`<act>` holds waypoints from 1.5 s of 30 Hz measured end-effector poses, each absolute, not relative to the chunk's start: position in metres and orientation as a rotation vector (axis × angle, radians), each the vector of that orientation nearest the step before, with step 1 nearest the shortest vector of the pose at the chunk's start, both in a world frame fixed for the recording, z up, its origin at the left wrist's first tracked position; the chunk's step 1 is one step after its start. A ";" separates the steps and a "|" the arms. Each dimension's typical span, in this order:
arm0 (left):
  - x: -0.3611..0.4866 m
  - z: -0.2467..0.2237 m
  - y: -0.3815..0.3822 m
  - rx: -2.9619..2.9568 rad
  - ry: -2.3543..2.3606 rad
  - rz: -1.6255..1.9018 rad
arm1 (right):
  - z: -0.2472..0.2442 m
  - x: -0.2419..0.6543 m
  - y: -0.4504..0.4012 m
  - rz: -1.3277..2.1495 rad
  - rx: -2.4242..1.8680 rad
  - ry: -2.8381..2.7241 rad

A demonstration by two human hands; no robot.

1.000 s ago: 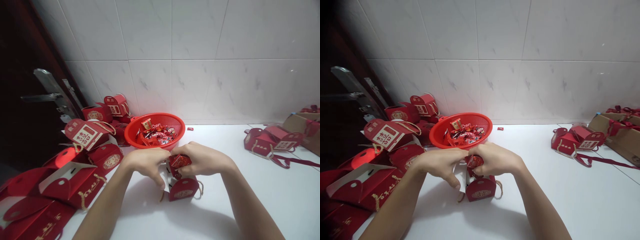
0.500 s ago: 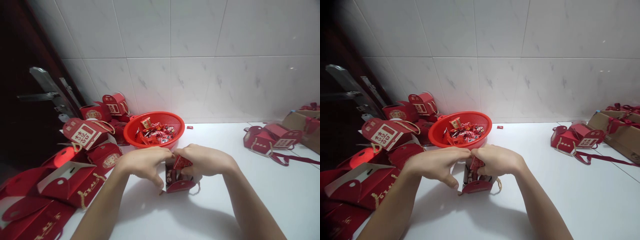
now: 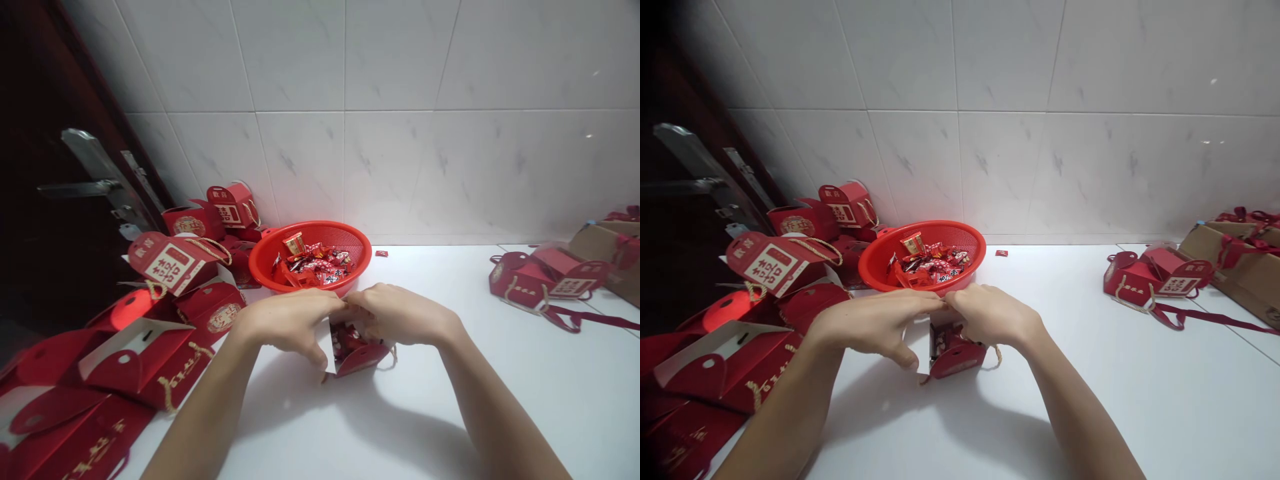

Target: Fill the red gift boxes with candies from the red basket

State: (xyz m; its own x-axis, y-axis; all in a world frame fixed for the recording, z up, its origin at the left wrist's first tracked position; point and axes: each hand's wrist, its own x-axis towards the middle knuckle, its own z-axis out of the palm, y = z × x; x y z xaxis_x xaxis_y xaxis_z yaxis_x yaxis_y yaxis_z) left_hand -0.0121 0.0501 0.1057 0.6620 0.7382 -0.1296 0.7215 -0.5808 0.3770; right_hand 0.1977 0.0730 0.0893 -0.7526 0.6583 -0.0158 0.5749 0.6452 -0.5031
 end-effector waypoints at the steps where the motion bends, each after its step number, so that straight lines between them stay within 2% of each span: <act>1: -0.012 0.106 0.050 2.468 1.149 0.039 | 0.089 0.198 0.073 0.738 -1.006 -2.686; 9: -0.006 0.114 0.048 2.424 1.175 -0.138 | 0.095 0.191 0.070 0.641 -0.982 -3.034; 17: -0.003 0.108 0.042 2.422 1.190 -0.095 | 0.090 0.177 0.065 0.620 -1.159 -3.243; 24: 0.000 0.114 0.043 2.399 1.194 -0.132 | 0.081 0.162 0.059 0.382 -1.067 -3.413; 32: -0.003 0.109 0.045 2.424 1.224 -0.097 | 0.079 0.167 0.064 0.260 -1.300 -3.274; 34: -0.004 0.107 0.047 2.423 1.222 -0.094 | 0.083 0.175 0.069 0.305 -1.320 -3.191; 42: -0.010 0.108 0.059 2.380 1.197 -0.125 | 0.107 0.209 0.074 0.845 -0.973 -2.843; 45: -0.014 0.109 0.066 2.315 1.273 -0.156 | 0.115 0.216 0.073 0.823 -0.961 -2.750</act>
